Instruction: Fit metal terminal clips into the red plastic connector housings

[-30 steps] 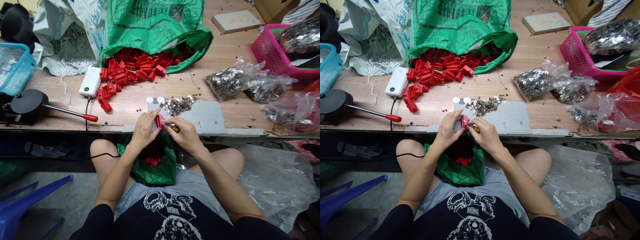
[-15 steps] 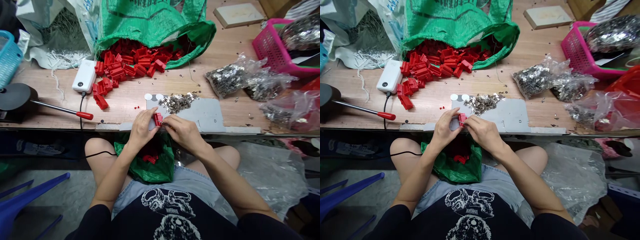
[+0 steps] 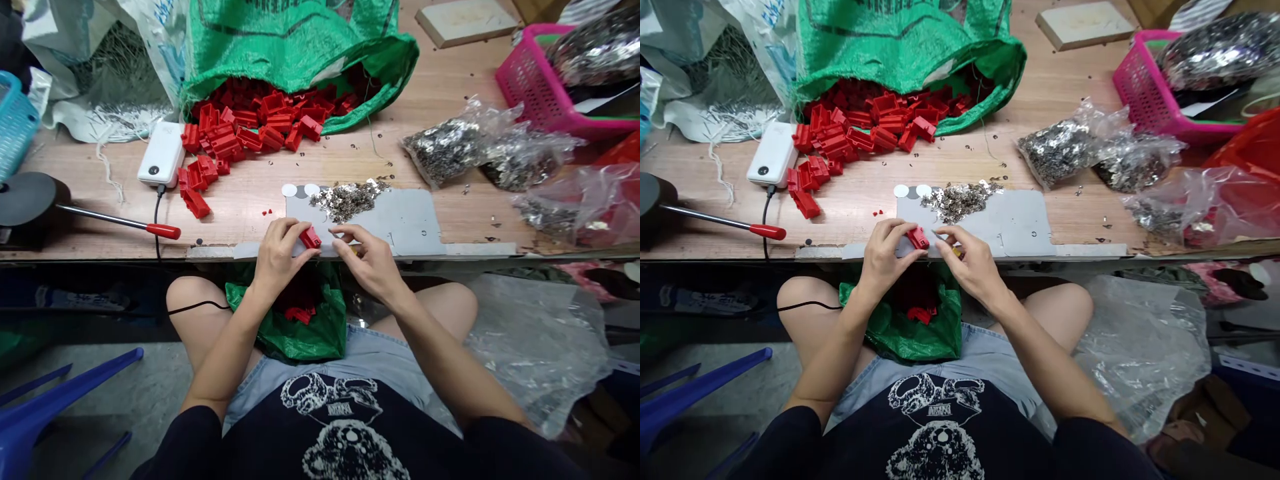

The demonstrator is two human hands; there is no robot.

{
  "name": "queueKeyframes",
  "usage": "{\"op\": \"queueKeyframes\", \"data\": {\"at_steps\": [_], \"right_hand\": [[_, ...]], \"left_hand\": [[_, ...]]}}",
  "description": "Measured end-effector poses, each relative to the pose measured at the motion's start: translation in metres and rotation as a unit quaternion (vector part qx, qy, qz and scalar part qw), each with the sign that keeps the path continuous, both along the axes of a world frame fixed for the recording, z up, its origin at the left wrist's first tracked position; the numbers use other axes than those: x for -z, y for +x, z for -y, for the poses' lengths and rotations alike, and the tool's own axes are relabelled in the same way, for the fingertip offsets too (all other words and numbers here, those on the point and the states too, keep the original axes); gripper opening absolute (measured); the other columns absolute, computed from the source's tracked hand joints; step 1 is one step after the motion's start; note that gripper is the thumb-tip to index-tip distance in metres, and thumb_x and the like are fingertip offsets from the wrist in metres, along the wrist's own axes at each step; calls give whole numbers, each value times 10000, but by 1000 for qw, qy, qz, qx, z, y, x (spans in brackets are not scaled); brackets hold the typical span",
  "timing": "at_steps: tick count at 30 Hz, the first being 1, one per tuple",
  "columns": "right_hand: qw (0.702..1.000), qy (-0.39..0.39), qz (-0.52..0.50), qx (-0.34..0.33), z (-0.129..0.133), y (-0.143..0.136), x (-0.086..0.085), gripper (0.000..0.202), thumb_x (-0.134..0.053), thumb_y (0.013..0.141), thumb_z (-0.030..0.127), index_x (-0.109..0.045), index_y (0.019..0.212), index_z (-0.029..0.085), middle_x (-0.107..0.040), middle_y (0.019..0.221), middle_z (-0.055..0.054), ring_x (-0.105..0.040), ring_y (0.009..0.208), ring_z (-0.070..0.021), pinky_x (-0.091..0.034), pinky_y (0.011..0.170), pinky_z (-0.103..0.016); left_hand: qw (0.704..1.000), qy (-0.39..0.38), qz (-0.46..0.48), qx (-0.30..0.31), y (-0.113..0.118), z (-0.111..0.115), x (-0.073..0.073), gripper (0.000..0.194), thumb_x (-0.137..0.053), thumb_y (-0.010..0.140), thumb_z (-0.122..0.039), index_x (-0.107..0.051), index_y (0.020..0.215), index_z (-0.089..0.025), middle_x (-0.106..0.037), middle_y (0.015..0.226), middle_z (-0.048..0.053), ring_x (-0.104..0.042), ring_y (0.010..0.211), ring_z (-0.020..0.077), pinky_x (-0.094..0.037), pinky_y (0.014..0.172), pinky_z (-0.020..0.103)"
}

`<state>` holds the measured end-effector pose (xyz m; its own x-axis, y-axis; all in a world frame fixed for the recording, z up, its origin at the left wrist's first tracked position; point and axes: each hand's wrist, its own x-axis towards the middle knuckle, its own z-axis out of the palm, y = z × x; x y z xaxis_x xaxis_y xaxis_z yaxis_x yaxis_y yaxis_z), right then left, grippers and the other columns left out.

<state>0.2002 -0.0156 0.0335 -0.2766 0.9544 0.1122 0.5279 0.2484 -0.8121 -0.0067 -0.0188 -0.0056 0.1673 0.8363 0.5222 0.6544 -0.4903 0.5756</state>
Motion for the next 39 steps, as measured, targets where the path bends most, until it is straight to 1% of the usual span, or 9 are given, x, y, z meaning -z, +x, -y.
{"op": "queueKeyframes", "data": {"at_steps": [2,4,6,8,13,21,31,35,39], "right_hand": [[997,-51,-37,44,12,3,6,318,-532,1013,426,-678,1176,196,-699,939,-53,-602,669,-138,-480,585,-260],[991,-96,-69,59,22,3,10,332,-534,1011,444,-679,1180,198,-669,869,-32,-575,596,-117,-456,528,-244],[984,-133,-107,53,29,-1,11,350,-540,1011,452,-671,1220,205,-633,812,-3,-562,521,-97,-447,488,-234],[980,-146,-132,39,32,-7,11,359,-536,1016,441,-667,1266,218,-630,810,8,-587,497,-88,-475,496,-232],[985,-109,-123,49,34,-17,12,336,-567,1006,375,-717,1263,219,-680,819,-3,-639,533,-93,-531,559,-237],[985,-107,-123,57,38,-19,14,353,-551,1012,334,-720,1292,201,-719,849,-18,-584,471,-78,-518,516,-242],[994,-46,-45,86,36,-27,5,354,-516,996,295,-763,1228,192,-754,803,-62,-692,700,-188,-576,704,-314],[993,-51,-52,98,35,-26,8,343,-526,988,319,-779,1176,183,-736,763,-54,-665,650,-173,-551,647,-295],[974,-146,-158,77,35,-22,13,380,-541,999,407,-718,1236,170,-714,774,-11,-538,442,-86,-448,457,-235]], "left_hand": [[1000,15,3,1,0,0,-1,457,-793,852,-400,-657,1234,-190,-601,1261,150,-611,1172,268,-570,975,416],[999,33,15,23,0,-1,-2,298,-765,884,-346,-702,1148,-224,-584,1340,134,-574,1283,276,-537,1058,460],[997,45,26,50,1,-2,-2,104,-723,918,-253,-728,1020,-236,-639,1308,91,-569,1334,267,-477,1142,515],[996,36,44,62,2,-3,-1,38,-689,939,-205,-722,951,-221,-697,1226,72,-625,1281,239,-489,1140,510],[995,10,83,52,7,-1,1,48,-687,943,-203,-706,904,-183,-722,1183,109,-699,1155,194,-607,979,374],[995,17,84,45,9,0,2,30,-699,930,-171,-713,918,-195,-725,1197,97,-692,1184,203,-612,991,400],[997,9,61,35,9,-1,2,65,-684,947,-211,-720,894,-203,-736,1187,85,-694,1183,208,-617,986,430],[998,19,60,31,9,-1,2,68,-697,942,-231,-722,888,-199,-740,1183,90,-698,1177,210,-617,986,423],[997,24,72,35,8,-1,1,56,-709,934,-231,-730,911,-185,-738,1190,109,-701,1164,203,-615,993,411]]}}
